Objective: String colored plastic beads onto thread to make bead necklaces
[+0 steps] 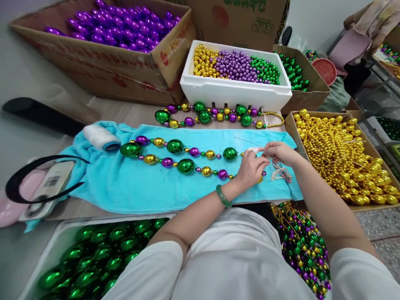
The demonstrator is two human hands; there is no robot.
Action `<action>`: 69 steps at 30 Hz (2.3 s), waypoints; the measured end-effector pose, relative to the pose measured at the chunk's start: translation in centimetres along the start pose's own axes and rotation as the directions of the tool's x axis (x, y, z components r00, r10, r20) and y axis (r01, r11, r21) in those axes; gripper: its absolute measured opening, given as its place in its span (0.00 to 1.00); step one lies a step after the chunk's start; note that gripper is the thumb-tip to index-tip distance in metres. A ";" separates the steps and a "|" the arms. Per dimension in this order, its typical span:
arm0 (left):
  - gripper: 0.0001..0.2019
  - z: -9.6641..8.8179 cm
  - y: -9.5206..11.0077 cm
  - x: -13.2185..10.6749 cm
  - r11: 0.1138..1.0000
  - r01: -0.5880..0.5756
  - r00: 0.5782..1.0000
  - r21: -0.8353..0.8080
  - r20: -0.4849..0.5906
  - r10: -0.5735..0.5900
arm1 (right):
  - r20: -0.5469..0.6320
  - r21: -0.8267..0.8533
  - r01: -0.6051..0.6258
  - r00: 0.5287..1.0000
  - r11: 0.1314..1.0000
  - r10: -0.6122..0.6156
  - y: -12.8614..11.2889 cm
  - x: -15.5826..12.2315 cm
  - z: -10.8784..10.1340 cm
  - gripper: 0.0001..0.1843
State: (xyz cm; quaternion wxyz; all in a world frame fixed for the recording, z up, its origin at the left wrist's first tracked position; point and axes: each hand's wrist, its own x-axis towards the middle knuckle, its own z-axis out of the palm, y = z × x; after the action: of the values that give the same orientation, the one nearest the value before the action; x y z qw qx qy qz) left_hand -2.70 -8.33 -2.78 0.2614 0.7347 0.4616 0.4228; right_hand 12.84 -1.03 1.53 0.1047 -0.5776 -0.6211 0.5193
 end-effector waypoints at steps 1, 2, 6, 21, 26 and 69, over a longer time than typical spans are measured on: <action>0.10 0.3 -0.2 0.2 1.000 0.022 0.999 -0.016 -0.040 -0.022 | 0.045 0.038 -0.011 0.999 0.999 0.010 -0.2 -0.4 -0.1 0.03; 0.10 0.5 -0.5 0.5 0.997 0.046 0.998 -0.067 -0.047 -0.049 | 0.097 0.085 -0.034 0.995 0.996 0.026 -0.4 -0.8 -0.2 0.04; 0.08 0.6 -1.4 1.5 0.908 0.180 0.983 -0.378 0.090 -0.157 | 0.243 0.259 -0.171 0.964 0.951 0.107 -0.4 -1.6 -0.8 0.07; 0.08 -1.3 -3.6 3.9 0.809 0.515 0.759 -0.283 0.590 -0.276 | -0.051 0.021 -0.057 0.997 0.998 0.058 -1.1 -2.1 -2.5 0.07; 0.07 -1.9 -4.1 5.0 0.832 0.529 0.702 -0.169 0.638 -0.316 | -0.205 -0.251 -0.123 0.976 0.960 0.071 -0.4 -2.2 -4.2 0.05; 0.30 -31.7 -15.2 -11.3 0.207 0.771 0.448 0.603 -0.282 -0.848 | -0.238 -0.172 -0.147 0.966 0.974 0.103 8.4 1.9 -0.2 0.12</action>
State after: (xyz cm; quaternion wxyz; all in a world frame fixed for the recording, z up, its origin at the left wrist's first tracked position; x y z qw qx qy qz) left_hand -39.42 -12.03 -2.80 0.1906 0.4434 0.8758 -0.0118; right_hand 17.52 -1.12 -5.74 0.0871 -0.6787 -0.6134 0.3943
